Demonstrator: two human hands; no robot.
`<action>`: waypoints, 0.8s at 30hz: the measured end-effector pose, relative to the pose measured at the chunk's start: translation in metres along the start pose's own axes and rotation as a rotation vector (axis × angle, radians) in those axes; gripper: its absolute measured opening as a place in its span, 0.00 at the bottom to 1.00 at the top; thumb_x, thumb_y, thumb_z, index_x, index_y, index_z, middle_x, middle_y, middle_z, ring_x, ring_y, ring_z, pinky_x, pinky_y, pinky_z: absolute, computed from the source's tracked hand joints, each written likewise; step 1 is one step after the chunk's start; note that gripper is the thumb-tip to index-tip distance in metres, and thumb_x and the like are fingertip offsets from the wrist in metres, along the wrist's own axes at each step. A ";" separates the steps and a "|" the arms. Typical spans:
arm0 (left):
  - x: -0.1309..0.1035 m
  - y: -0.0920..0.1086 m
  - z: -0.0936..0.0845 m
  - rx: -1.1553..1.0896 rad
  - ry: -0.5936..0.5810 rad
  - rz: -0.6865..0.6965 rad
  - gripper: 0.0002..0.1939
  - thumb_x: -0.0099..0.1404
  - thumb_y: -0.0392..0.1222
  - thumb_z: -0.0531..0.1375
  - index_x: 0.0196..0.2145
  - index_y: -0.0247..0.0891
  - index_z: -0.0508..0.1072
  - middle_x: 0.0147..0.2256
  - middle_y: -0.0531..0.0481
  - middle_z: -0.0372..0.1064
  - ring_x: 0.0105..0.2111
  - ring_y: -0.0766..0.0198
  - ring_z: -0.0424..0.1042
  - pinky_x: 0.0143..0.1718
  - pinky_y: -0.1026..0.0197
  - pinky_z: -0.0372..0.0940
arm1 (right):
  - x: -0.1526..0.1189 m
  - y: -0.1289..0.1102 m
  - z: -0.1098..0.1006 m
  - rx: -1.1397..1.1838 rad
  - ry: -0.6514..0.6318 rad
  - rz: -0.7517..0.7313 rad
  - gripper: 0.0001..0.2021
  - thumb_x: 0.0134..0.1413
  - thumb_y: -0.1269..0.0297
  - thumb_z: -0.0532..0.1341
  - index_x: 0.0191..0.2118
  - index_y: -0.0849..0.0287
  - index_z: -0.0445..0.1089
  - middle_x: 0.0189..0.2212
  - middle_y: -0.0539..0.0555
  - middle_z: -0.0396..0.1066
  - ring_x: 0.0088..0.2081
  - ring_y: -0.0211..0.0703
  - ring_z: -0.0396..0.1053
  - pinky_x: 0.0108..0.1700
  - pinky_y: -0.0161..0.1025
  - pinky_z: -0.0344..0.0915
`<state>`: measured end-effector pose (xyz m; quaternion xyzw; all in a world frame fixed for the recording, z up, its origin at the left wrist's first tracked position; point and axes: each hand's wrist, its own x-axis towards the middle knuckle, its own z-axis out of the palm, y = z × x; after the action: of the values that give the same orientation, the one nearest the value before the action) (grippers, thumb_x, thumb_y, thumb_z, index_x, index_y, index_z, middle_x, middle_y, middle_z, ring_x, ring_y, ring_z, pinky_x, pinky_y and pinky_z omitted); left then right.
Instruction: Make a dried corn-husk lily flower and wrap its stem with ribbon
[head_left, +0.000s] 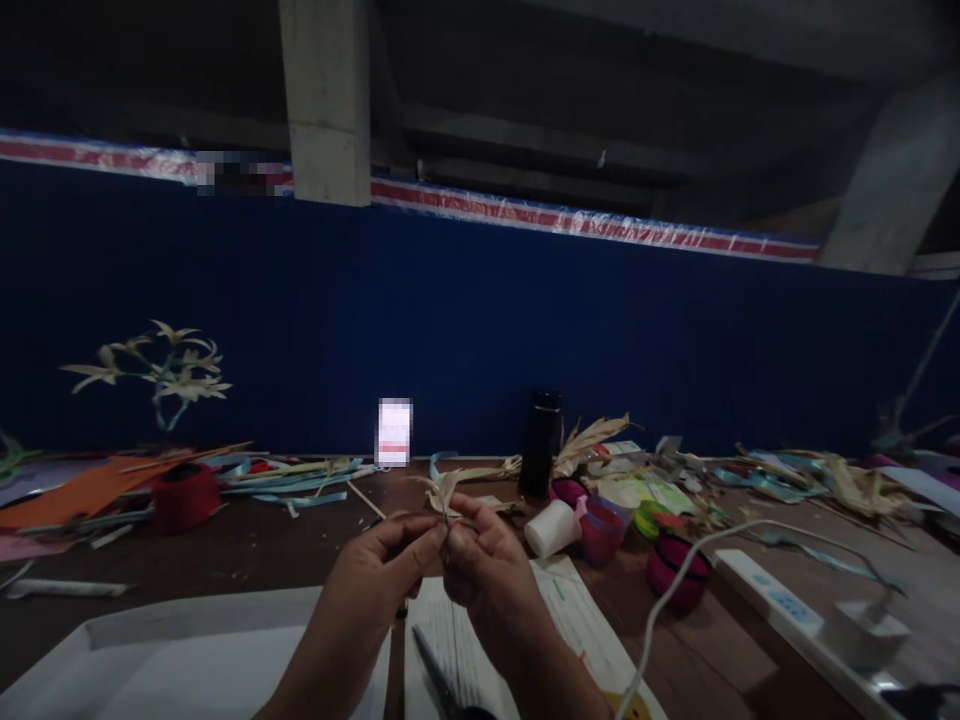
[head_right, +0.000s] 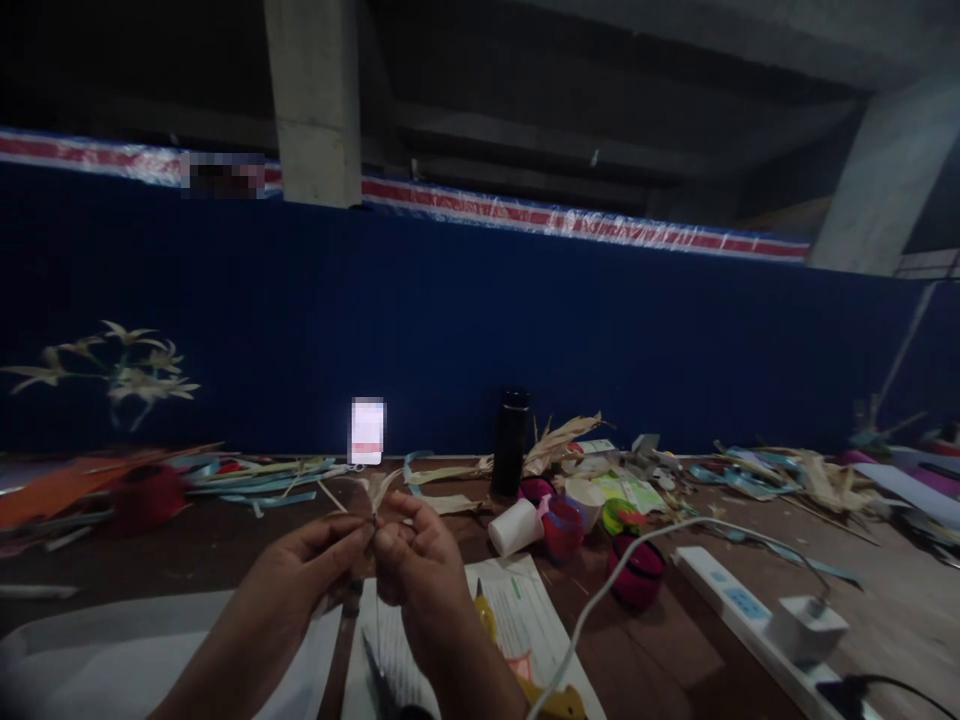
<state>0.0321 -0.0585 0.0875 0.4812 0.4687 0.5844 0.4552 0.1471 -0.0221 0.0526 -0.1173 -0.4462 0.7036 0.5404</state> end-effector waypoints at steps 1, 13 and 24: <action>0.001 -0.001 0.000 -0.026 -0.006 -0.015 0.19 0.51 0.52 0.62 0.35 0.35 0.76 0.24 0.50 0.70 0.20 0.68 0.62 0.24 0.64 0.57 | 0.000 0.001 -0.001 0.002 0.004 -0.002 0.16 0.50 0.65 0.63 0.45 0.59 0.63 0.20 0.42 0.54 0.17 0.25 0.42 0.20 0.31 0.37; 0.020 -0.018 -0.002 -0.052 -0.030 0.103 0.12 0.53 0.46 0.63 0.20 0.36 0.69 0.23 0.55 0.62 0.24 0.69 0.60 0.27 0.66 0.56 | 0.005 0.016 -0.012 -0.018 0.097 0.033 0.15 0.49 0.61 0.63 0.42 0.59 0.65 0.17 0.41 0.53 0.16 0.25 0.43 0.18 0.29 0.39; 0.034 -0.033 -0.003 0.076 0.019 0.131 0.08 0.55 0.43 0.60 0.24 0.36 0.68 0.23 0.56 0.60 0.24 0.69 0.59 0.28 0.67 0.56 | 0.003 0.019 -0.023 -0.330 0.223 0.098 0.17 0.43 0.51 0.64 0.25 0.61 0.64 0.10 0.39 0.48 0.13 0.24 0.40 0.15 0.29 0.36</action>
<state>0.0273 -0.0205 0.0598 0.5223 0.4622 0.5993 0.3929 0.1488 -0.0084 0.0261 -0.3029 -0.4867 0.6292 0.5248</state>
